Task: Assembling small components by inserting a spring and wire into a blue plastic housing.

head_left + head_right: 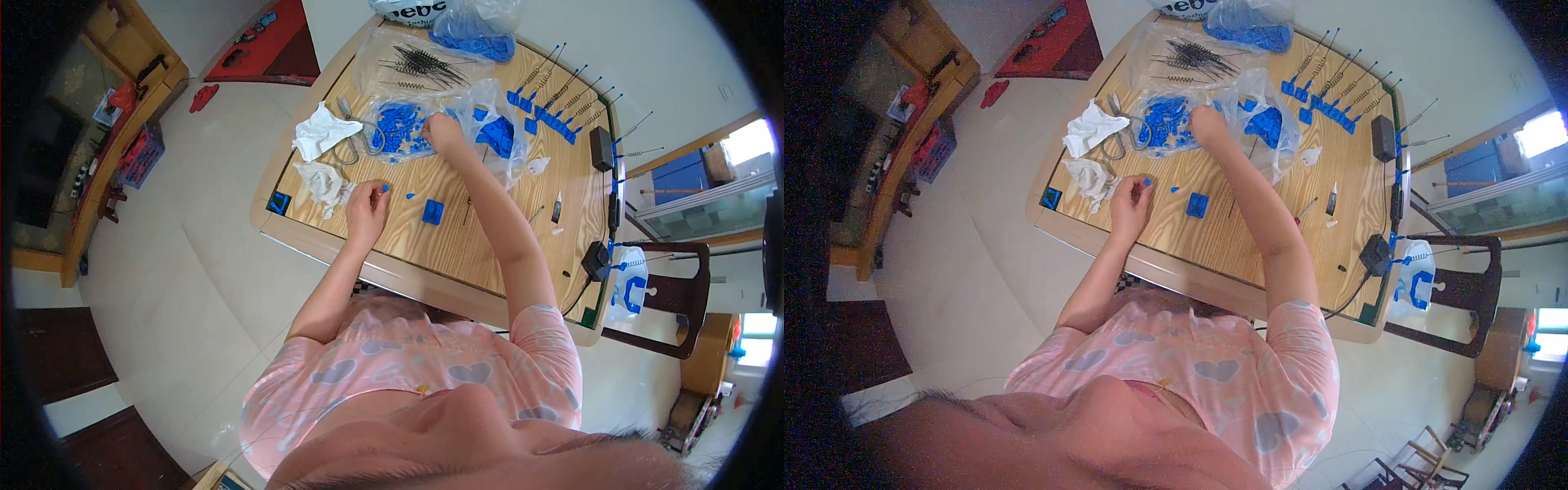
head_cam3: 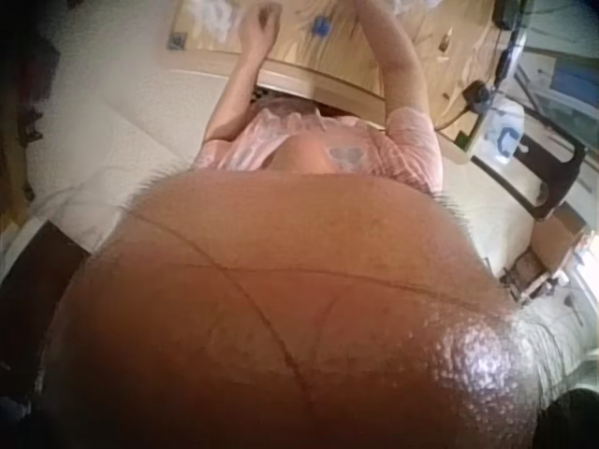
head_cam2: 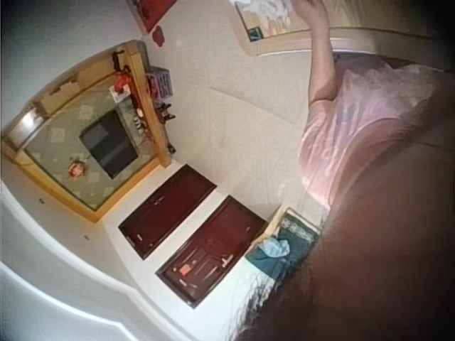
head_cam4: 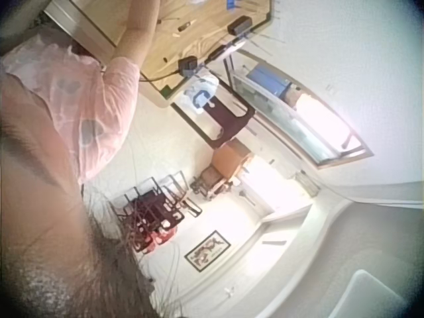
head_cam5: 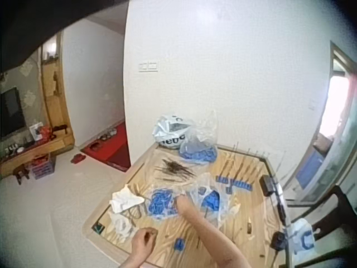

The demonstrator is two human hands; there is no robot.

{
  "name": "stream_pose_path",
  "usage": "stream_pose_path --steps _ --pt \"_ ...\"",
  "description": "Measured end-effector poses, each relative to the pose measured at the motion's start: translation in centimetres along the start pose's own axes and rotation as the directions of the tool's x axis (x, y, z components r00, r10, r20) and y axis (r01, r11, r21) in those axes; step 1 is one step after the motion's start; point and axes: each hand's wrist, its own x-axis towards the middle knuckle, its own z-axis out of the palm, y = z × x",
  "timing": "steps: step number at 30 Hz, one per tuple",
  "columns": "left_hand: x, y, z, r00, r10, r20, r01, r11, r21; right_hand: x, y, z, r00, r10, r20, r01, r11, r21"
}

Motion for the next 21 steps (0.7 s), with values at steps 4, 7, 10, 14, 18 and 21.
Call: stream_pose_path --steps 4,7,10,14,18,21 --pt "0.0 0.5 -0.2 1.0 -0.003 0.009 0.003 1.0 -0.01 0.4 -0.4 0.4 0.998 0.062 0.029 -0.062 0.998 -0.004" --pt "0.0 0.5 -0.3 1.0 -0.004 0.008 0.005 1.0 -0.021 0.5 -0.8 0.5 0.998 0.045 0.038 -0.043 0.998 -0.04" --pt "-0.1 0.6 -0.4 0.999 -0.049 0.005 0.049 0.998 -0.03 0.3 -1.2 0.1 0.999 0.016 0.045 -0.012 0.997 -0.077" --pt "0.0 0.6 -0.2 1.0 -0.029 -0.004 0.028 0.997 -0.07 0.1 -1.1 0.4 0.997 0.064 -0.04 -0.068 0.991 -0.115" --pt "0.0 0.3 0.0 1.0 -0.01 -0.018 0.008 0.998 -0.062 -1.0 -1.6 -0.7 0.985 -0.011 -0.171 -0.007 0.994 -0.105" --pt "-0.6 -1.5 0.3 0.986 -0.161 -0.046 0.15 0.971 -0.185 -4.4 -4.7 -2.1 0.983 -0.029 -0.181 0.046 0.995 0.089"
